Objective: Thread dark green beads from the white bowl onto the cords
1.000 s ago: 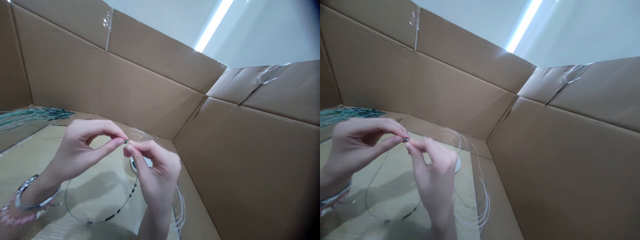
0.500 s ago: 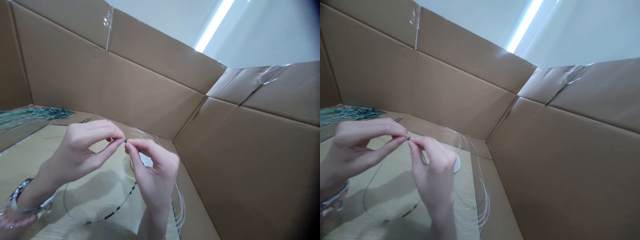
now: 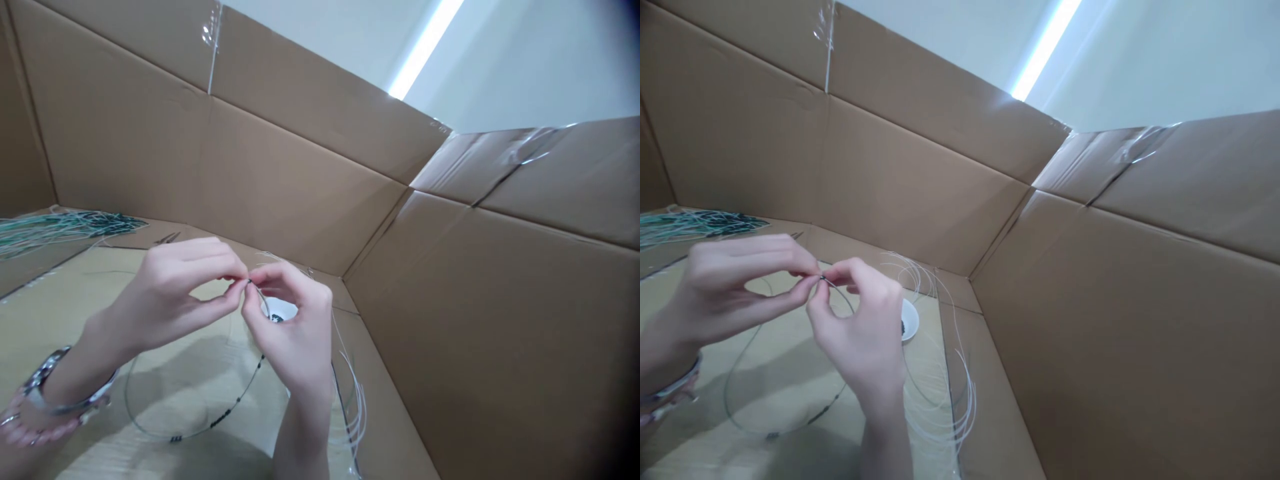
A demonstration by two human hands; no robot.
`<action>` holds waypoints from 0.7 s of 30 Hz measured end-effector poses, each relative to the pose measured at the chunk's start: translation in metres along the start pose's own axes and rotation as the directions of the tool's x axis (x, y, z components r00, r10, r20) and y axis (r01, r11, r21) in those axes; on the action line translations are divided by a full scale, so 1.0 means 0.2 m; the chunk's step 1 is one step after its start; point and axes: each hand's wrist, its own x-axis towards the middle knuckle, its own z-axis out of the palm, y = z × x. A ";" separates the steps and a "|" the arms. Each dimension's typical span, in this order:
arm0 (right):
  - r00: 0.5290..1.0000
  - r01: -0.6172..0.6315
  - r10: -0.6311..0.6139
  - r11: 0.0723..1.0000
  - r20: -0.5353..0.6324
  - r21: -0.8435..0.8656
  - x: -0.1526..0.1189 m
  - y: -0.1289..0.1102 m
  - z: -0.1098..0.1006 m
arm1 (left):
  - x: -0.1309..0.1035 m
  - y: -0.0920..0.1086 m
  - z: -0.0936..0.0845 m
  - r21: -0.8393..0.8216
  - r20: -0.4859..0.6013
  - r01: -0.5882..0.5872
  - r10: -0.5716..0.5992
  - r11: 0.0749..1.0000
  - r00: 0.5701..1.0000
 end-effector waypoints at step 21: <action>0.642 -0.166 0.685 0.562 0.344 -0.810 -0.16 0.54 -0.09 | -0.02 -0.23 -0.14 0.236 -0.353 0.252 -0.159 0.938 0.922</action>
